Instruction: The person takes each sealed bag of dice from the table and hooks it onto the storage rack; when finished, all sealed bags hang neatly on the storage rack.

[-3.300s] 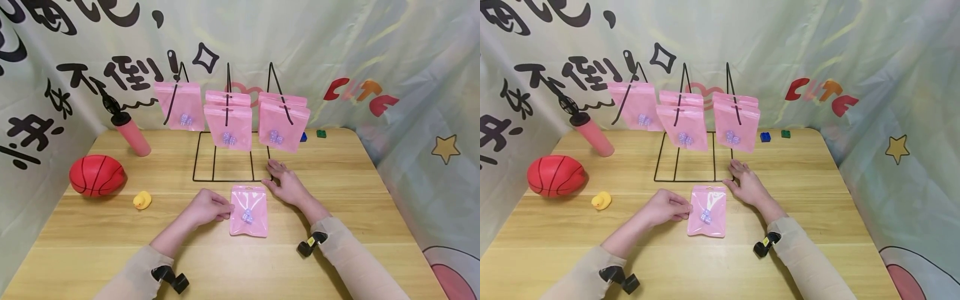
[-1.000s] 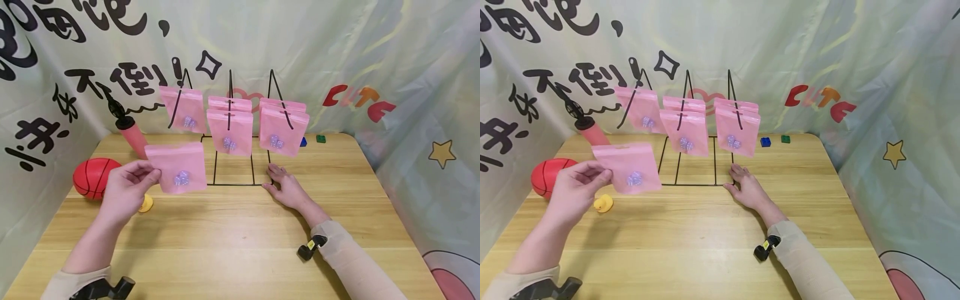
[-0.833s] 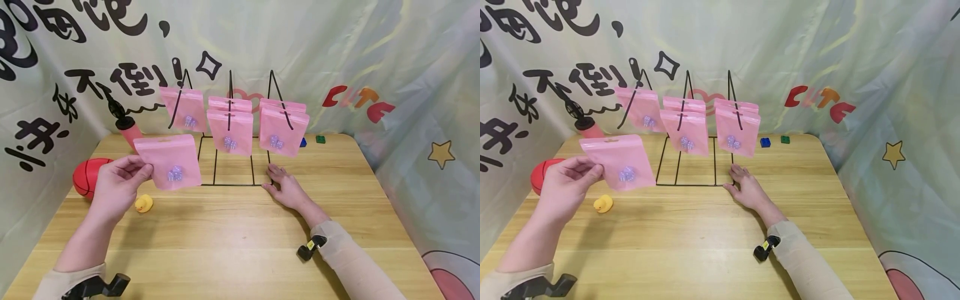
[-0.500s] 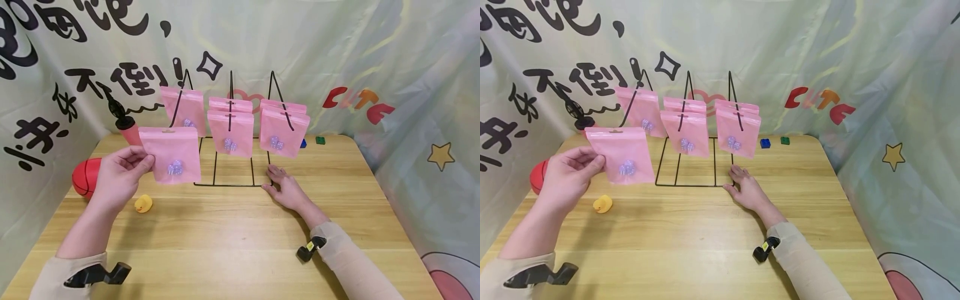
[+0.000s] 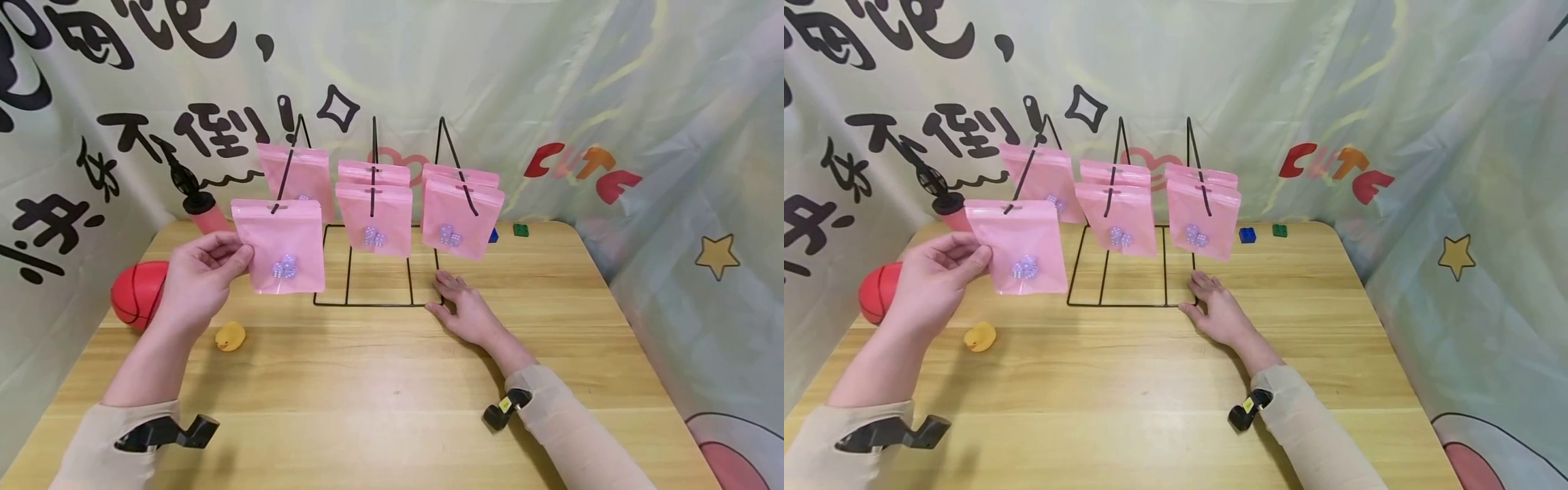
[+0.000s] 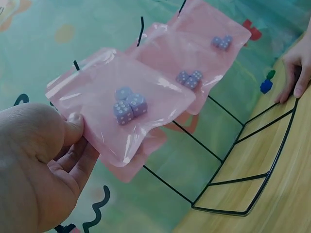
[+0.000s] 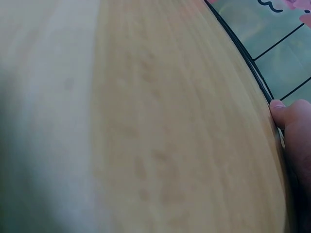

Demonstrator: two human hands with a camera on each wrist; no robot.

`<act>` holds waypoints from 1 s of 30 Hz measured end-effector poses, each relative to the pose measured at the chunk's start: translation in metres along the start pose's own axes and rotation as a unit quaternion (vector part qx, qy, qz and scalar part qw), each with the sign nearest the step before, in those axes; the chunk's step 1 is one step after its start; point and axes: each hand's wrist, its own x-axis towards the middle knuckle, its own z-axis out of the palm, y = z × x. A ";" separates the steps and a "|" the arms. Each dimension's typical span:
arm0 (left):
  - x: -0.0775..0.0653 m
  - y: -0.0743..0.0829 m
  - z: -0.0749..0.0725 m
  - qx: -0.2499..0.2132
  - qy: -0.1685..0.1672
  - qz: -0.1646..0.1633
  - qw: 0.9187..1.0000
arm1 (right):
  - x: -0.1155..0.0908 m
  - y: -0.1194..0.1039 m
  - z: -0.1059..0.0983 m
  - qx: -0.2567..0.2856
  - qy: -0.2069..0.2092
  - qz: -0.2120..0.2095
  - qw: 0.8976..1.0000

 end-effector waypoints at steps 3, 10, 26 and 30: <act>0.001 -0.002 0.001 -0.001 0.003 -0.003 1.000 | 0.000 0.000 0.000 -0.001 0.001 0.001 1.000; 0.012 -0.007 0.006 -0.008 0.002 -0.005 1.000 | -0.001 -0.001 -0.001 0.002 0.001 0.004 1.000; 0.039 -0.010 0.015 0.022 0.020 -0.012 0.999 | 0.000 0.000 0.001 -0.002 0.005 -0.004 1.000; 0.044 -0.011 0.017 0.019 0.021 -0.005 1.000 | 0.000 -0.001 0.001 -0.002 0.006 -0.003 1.000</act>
